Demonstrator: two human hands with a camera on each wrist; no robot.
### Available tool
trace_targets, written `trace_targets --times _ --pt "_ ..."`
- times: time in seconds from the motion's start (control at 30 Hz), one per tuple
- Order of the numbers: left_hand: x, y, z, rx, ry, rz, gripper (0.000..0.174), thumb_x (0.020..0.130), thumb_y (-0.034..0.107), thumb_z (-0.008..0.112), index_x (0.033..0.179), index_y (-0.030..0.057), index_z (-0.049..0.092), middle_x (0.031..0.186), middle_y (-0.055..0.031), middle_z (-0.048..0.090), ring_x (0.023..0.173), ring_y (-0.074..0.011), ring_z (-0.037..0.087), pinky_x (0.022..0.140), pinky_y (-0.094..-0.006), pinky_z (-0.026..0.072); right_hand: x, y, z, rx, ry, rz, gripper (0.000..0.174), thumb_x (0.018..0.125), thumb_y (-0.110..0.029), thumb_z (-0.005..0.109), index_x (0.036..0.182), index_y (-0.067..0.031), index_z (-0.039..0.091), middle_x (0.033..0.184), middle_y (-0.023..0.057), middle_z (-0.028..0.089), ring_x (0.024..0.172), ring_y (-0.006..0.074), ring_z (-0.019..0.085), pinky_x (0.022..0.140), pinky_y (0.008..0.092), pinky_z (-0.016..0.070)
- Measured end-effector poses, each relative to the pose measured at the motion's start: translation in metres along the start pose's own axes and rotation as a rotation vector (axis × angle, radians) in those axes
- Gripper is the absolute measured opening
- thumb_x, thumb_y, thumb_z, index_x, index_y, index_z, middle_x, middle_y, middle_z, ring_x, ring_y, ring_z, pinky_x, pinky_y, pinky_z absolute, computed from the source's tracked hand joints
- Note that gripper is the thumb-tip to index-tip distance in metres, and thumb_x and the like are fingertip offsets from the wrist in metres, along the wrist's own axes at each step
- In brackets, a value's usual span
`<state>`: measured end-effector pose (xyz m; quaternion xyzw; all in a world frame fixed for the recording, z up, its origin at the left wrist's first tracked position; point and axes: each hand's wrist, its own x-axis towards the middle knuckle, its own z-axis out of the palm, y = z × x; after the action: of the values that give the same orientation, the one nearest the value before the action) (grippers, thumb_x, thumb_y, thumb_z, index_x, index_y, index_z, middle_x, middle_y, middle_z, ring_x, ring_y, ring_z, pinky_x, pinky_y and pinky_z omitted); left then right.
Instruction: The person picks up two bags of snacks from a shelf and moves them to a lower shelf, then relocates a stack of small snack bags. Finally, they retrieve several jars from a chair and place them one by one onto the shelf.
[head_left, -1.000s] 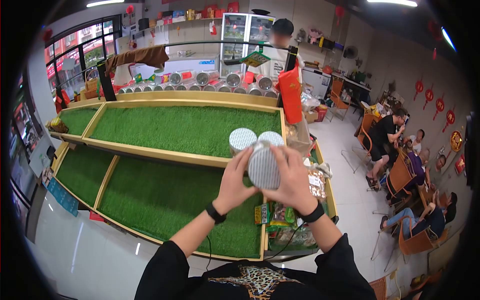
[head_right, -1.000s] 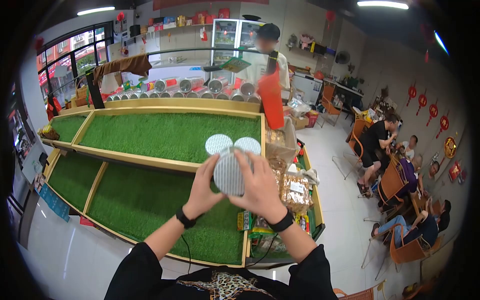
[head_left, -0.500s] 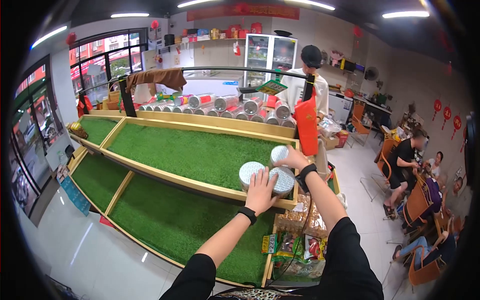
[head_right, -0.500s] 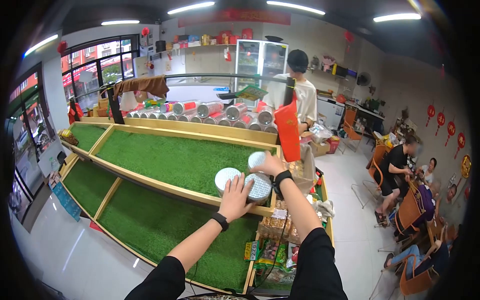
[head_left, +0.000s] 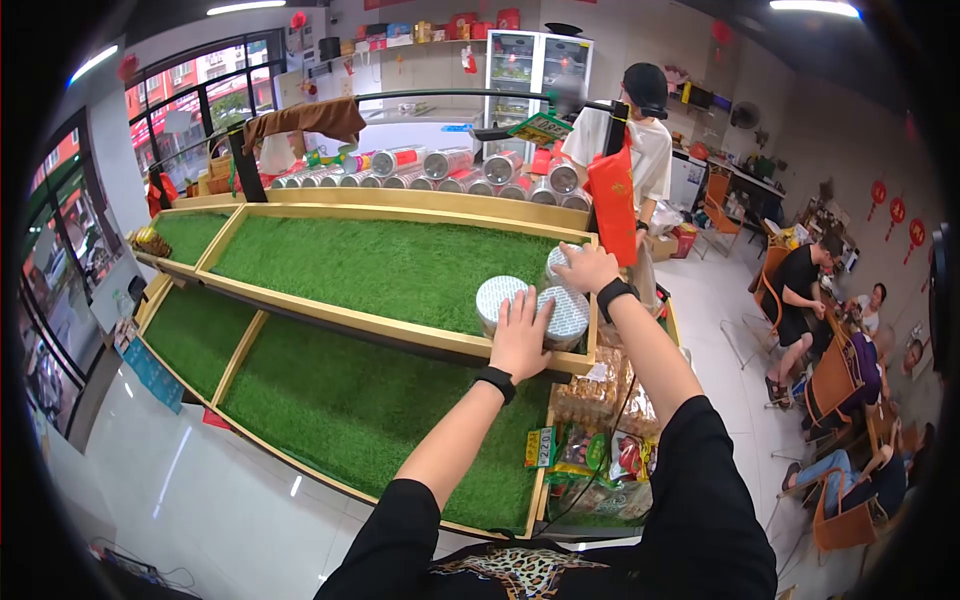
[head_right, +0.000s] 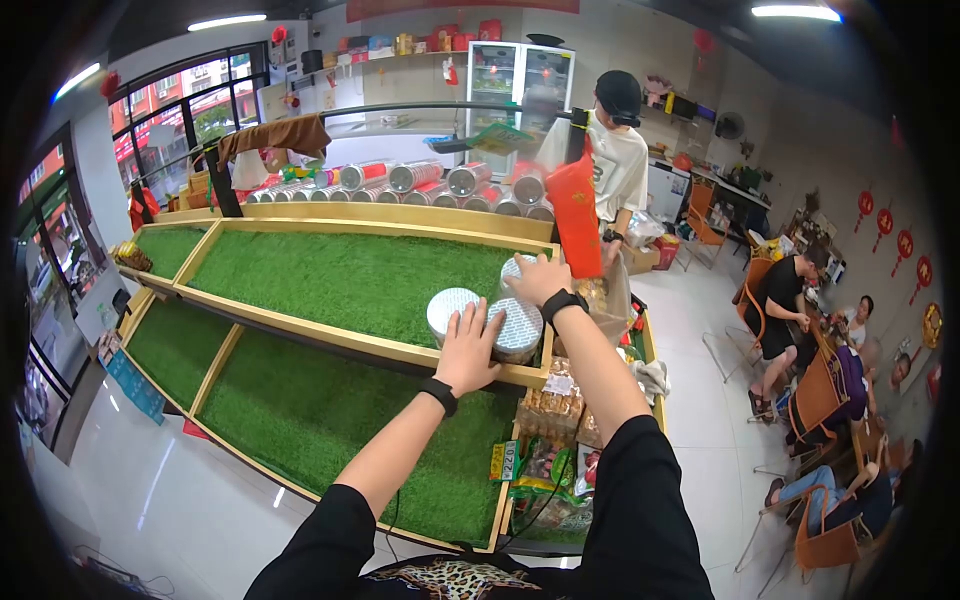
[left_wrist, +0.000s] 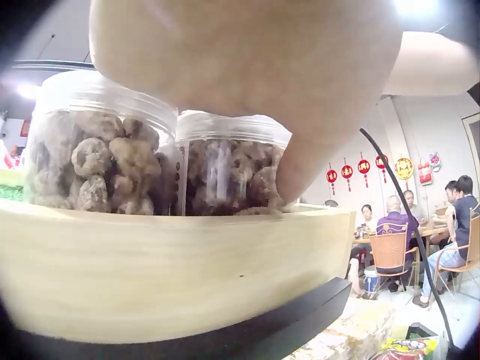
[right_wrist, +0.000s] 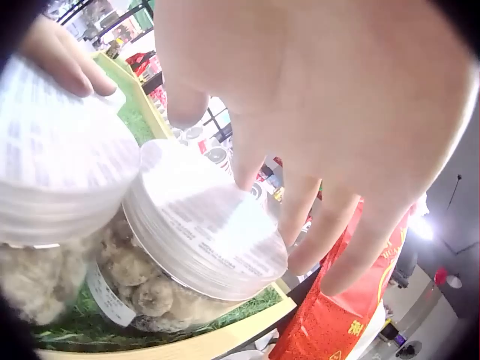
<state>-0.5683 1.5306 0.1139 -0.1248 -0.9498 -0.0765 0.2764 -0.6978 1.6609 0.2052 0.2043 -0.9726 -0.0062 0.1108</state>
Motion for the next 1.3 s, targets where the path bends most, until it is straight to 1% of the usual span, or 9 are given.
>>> trace_targets --times 0.13,0.17,0.3,0.43,0.5,0.67,0.93,1.07,1.3 --pt "-0.015 -0.015 -0.005 -0.227 0.006 0.036 0.076 0.076 0.036 0.068 0.139 0.0065 0.036 0.145 -0.024 0.029 0.136 -0.0403 0.023 0.111 -0.0483 0.017 0.008 0.046 0.045 0.288 -0.126 -0.37 0.061 0.09 -0.054 0.042 0.132 -0.0107 0.048 0.127 0.0235 0.05 0.118 0.0391 0.048 0.1 0.0467 0.0368" --pt "-0.03 -0.016 -0.014 -0.266 0.036 0.062 0.075 0.078 0.037 0.066 0.139 0.0056 0.036 0.145 -0.0232 0.03 0.136 -0.0403 0.022 0.112 -0.0484 0.0167 -0.037 0.023 -0.003 0.326 -0.224 -0.148 0.061 0.09 -0.052 0.044 0.129 -0.0052 0.05 0.125 0.0253 0.051 0.117 0.0382 0.048 0.099 0.0448 0.0374" --pt "-0.128 -0.011 -0.062 -0.438 -0.118 0.027 0.072 0.081 0.04 0.064 0.139 0.004 0.038 0.149 -0.0195 0.024 0.14 -0.0362 0.017 0.113 -0.0472 0.0135 -0.154 0.032 0.005 0.629 -0.005 -0.286 0.054 0.089 -0.04 0.055 0.125 0.0003 0.051 0.121 0.0229 0.054 0.114 0.0334 0.052 0.098 0.0397 0.0392" --pt "-0.237 -0.025 -0.076 -0.713 -0.355 -0.146 0.058 0.086 0.037 0.061 0.131 0.002 0.048 0.14 -0.0219 0.04 0.132 -0.0359 0.035 0.11 -0.0434 0.0253 -0.291 0.019 0.011 1.103 -0.227 -0.044 0.051 0.089 -0.031 0.059 0.127 0.002 0.049 0.118 0.0183 0.057 0.109 0.0254 0.056 0.092 0.0344 0.0432" --pt "-0.288 -0.03 -0.086 -1.019 -0.451 -0.492 0.048 0.088 0.03 0.061 0.126 0.001 0.054 0.129 -0.0185 0.054 0.123 -0.0289 0.048 0.102 -0.0352 0.0366 -0.355 0.021 0.039 1.068 -0.346 0.073 0.049 0.09 -0.03 0.058 0.127 0.0021 0.049 0.118 0.017 0.058 0.108 0.0243 0.056 0.091 0.0338 0.0441" --pt "-0.383 -0.042 -0.097 -1.194 -0.476 -0.818 0.045 0.087 0.016 0.062 0.127 -0.0014 0.052 0.127 -0.0153 0.056 0.122 -0.0227 0.05 0.101 -0.0327 0.0366 -0.498 -0.002 0.066 1.153 -0.254 0.516 0.041 0.089 -0.023 0.06 0.123 0.0 0.053 0.112 0.0145 0.062 0.103 0.0216 0.059 0.089 0.0326 0.0453" --pt "-0.32 0.005 -0.089 -1.076 -0.704 -0.346 0.042 0.088 0.012 0.058 0.127 -0.0025 0.051 0.128 -0.0164 0.055 0.122 -0.0252 0.05 0.102 -0.0349 0.036 -0.573 -0.066 0.038 1.223 0.067 0.934 0.029 0.089 -0.014 0.057 0.115 0.0009 0.057 0.1 0.0129 0.065 0.092 0.0169 0.062 0.082 0.0305 0.0483" --pt "-0.287 0.058 -0.094 -1.154 -0.776 -0.07 0.044 0.086 0.009 0.057 0.129 -0.0002 0.051 0.127 -0.0155 0.056 0.121 -0.0259 0.051 0.103 -0.0356 0.0358 -0.609 -0.08 0.026 1.061 0.229 0.872 0.028 0.088 -0.012 0.058 0.112 0.0019 0.058 0.097 0.0131 0.065 0.09 0.0183 0.063 0.081 0.0307 0.049" --pt "-0.288 0.087 -0.084 -1.252 -0.925 -0.109 0.046 0.088 0.008 0.053 0.133 0.002 0.047 0.126 -0.014 0.057 0.12 -0.0222 0.051 0.103 -0.0355 0.0353 -0.7 -0.078 0.023 0.965 0.378 1.117 0.028 0.086 -0.013 0.061 0.11 0.0014 0.059 0.098 0.0134 0.066 0.09 0.0215 0.064 0.079 0.0313 0.0488"
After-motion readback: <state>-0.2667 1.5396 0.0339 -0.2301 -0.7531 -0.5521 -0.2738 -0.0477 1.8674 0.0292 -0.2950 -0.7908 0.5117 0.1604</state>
